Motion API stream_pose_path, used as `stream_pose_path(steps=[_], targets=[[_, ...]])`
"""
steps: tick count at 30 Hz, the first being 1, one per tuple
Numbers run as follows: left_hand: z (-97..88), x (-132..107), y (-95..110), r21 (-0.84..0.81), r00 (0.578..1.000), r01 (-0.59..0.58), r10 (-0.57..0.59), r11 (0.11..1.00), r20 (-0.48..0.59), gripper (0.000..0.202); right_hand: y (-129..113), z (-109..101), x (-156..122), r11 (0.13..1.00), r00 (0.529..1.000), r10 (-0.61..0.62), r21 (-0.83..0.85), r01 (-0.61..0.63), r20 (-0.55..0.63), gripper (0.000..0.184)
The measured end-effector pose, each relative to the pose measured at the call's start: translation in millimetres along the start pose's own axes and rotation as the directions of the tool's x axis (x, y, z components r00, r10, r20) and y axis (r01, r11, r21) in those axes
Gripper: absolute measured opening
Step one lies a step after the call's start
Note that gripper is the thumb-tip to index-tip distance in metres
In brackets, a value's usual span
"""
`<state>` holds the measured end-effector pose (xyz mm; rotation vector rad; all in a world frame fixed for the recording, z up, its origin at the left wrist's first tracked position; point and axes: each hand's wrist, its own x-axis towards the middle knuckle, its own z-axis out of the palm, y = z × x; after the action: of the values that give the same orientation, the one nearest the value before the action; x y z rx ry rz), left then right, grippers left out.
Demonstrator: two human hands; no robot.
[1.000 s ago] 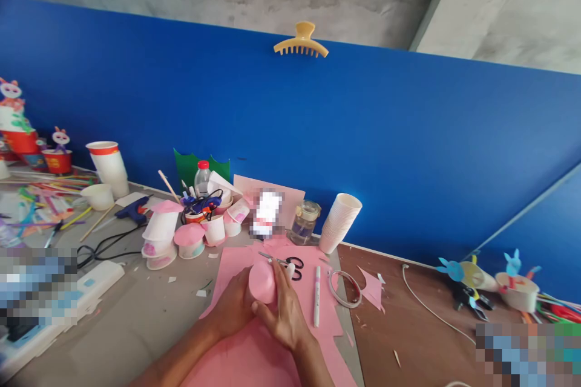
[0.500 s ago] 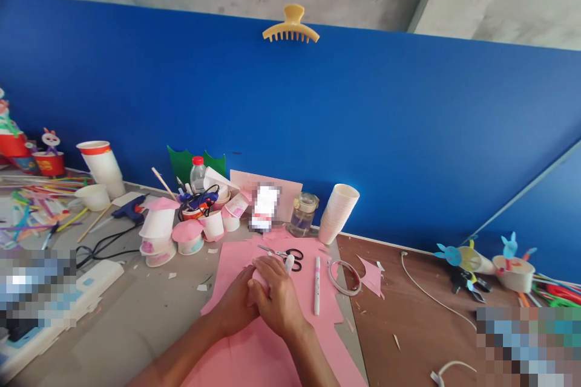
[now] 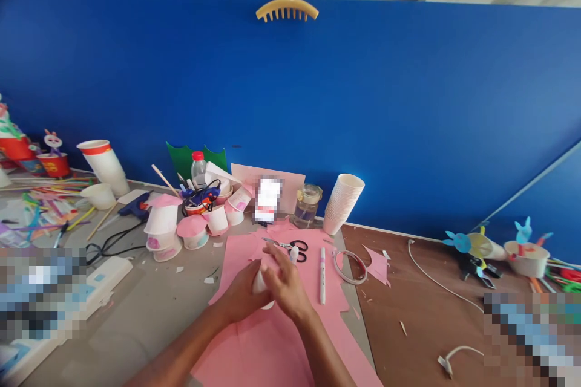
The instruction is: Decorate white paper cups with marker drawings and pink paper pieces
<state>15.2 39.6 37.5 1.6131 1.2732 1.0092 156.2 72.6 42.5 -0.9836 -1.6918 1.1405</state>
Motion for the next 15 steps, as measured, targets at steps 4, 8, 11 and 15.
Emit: stream_pose_path(steps=[4,8,11,15], targets=[[-5.9,1.4,-9.2,-0.307,0.979,0.124,-0.067,0.943,0.191,0.038,10.0,-10.1,1.2,0.950,0.995,0.098,0.300,-0.086,-0.025,0.052],[-6.5,3.2,-13.9,-0.586,0.939,0.236,-0.027,0.775,0.342,0.047,23.0,-6.7,1.5,0.903,0.995,0.105,0.419,-0.095,-0.001,0.047],[-3.5,4.6,-18.1,-0.659,0.935,0.287,-0.053,0.695,0.351,0.045,30.1,-1.8,2.2,0.905,0.995,0.102,0.414,-0.096,0.006,0.045],[1.5,5.7,-25.3,-0.679,0.960,0.269,-0.136,0.684,0.243,0.055,34.7,0.9,2.8,0.886,0.984,0.179,0.431,-0.172,0.023,0.048]])
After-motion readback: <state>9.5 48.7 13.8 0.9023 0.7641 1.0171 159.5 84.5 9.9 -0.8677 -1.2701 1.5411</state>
